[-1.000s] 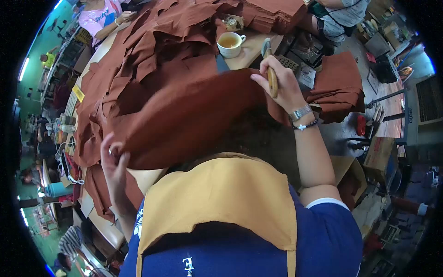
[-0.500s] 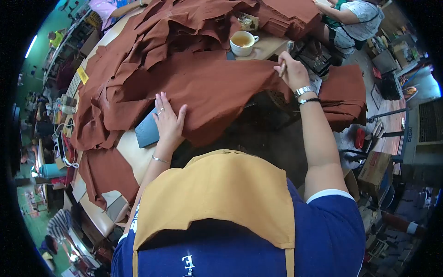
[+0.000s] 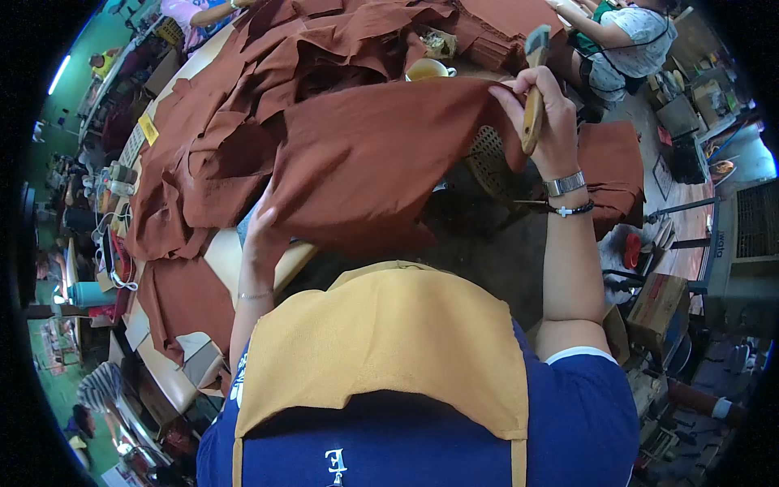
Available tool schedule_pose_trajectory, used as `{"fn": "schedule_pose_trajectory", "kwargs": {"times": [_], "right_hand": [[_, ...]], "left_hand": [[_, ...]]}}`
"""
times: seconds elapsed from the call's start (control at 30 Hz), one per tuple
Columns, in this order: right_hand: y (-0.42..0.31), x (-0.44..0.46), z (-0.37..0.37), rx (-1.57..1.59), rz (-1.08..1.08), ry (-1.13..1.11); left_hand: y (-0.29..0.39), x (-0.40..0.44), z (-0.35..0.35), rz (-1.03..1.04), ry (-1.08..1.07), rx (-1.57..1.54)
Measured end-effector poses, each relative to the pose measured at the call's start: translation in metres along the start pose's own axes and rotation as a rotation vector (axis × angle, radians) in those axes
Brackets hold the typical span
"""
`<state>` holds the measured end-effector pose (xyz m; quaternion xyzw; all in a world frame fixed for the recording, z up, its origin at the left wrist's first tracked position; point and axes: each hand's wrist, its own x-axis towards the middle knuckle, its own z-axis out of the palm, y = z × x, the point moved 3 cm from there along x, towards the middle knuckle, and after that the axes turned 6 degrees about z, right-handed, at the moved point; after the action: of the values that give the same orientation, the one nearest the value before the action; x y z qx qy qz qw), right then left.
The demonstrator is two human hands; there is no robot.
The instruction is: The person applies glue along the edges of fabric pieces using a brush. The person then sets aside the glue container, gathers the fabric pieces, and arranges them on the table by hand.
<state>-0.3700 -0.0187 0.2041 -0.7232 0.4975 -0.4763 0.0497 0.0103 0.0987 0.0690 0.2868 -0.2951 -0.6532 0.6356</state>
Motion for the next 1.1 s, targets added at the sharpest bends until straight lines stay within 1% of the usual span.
{"fn": "schedule_pose_trajectory", "kwargs": {"times": [0.07,0.17,0.23,0.27,0.33,0.37,0.4,0.43,0.47,0.5,0.53,0.57,0.63,0.7,0.73,0.77,0.8,0.87,0.9,0.93,0.97,1.0,1.03,1.1], "right_hand": [[-0.019,0.000,0.003,0.096,-0.019,-0.028],[-0.046,0.001,0.011,0.187,-0.103,-0.039],[-0.065,0.001,0.019,0.262,-0.179,-0.026],[-0.074,-0.001,0.023,0.261,-0.200,-0.033],[-0.089,-0.002,0.033,0.361,-0.255,-0.071],[-0.097,-0.003,0.039,0.413,-0.285,-0.093],[-0.104,-0.006,0.043,0.459,-0.246,-0.123],[-0.111,-0.009,0.046,0.472,-0.261,-0.143],[-0.117,-0.011,0.047,0.485,-0.276,-0.162],[-0.120,-0.012,0.049,0.497,-0.292,-0.182],[-0.119,-0.013,0.054,0.513,-0.312,-0.180],[-0.116,-0.016,0.058,0.492,-0.267,-0.200],[-0.108,-0.021,0.060,0.443,-0.177,-0.235],[-0.086,-0.025,0.065,0.337,-0.103,-0.248],[-0.070,-0.028,0.067,0.281,-0.064,-0.254],[-0.048,-0.031,0.071,0.233,-0.025,-0.259],[-0.021,-0.035,0.077,0.184,0.014,-0.263],[0.021,-0.045,0.080,0.082,0.082,-0.270],[0.039,-0.048,0.078,0.028,0.109,-0.271],[0.054,-0.051,0.076,-0.026,0.136,-0.272],[0.068,-0.055,0.075,-0.053,0.150,-0.273],[0.081,-0.058,0.074,-0.080,0.164,-0.273],[0.088,-0.059,0.073,-0.106,0.178,-0.274],[0.098,-0.061,0.072,-0.138,0.193,-0.285]], "left_hand": [[0.015,-0.026,-0.009,-0.062,-0.067,0.043],[0.039,-0.068,-0.044,-0.190,-0.022,0.458],[0.062,-0.096,-0.055,0.020,0.199,0.583],[0.074,-0.113,-0.053,0.079,0.372,0.527],[0.105,-0.148,-0.084,0.316,0.458,0.781],[0.122,-0.167,-0.088,0.440,0.424,0.646],[0.137,-0.181,-0.081,0.565,0.519,0.726],[0.159,-0.199,-0.091,0.699,0.395,0.843],[0.173,-0.213,-0.072,0.711,0.534,0.823],[0.194,-0.230,-0.071,0.750,0.559,0.863],[0.214,-0.242,-0.069,0.826,0.514,0.850],[0.218,-0.250,-0.070,1.050,0.602,0.879],[0.229,-0.215,-0.034,0.922,0.679,1.122],[0.221,-0.160,-0.027,0.793,0.801,1.425],[0.214,-0.123,-0.026,0.815,0.568,1.625],[0.194,-0.086,-0.035,0.824,0.405,1.533],[0.172,-0.049,-0.028,0.730,0.303,1.551],[0.122,0.007,-0.029,0.565,0.221,1.582],[0.090,0.032,-0.055,0.552,0.124,1.518],[0.064,0.050,-0.059,0.452,0.074,1.483],[0.038,0.065,-0.077,0.486,0.045,1.507],[0.018,0.075,-0.082,0.452,0.059,1.515],[0.008,0.078,-0.072,0.437,0.078,1.593],[-0.002,0.076,-0.053,0.188,0.208,1.718]]}}
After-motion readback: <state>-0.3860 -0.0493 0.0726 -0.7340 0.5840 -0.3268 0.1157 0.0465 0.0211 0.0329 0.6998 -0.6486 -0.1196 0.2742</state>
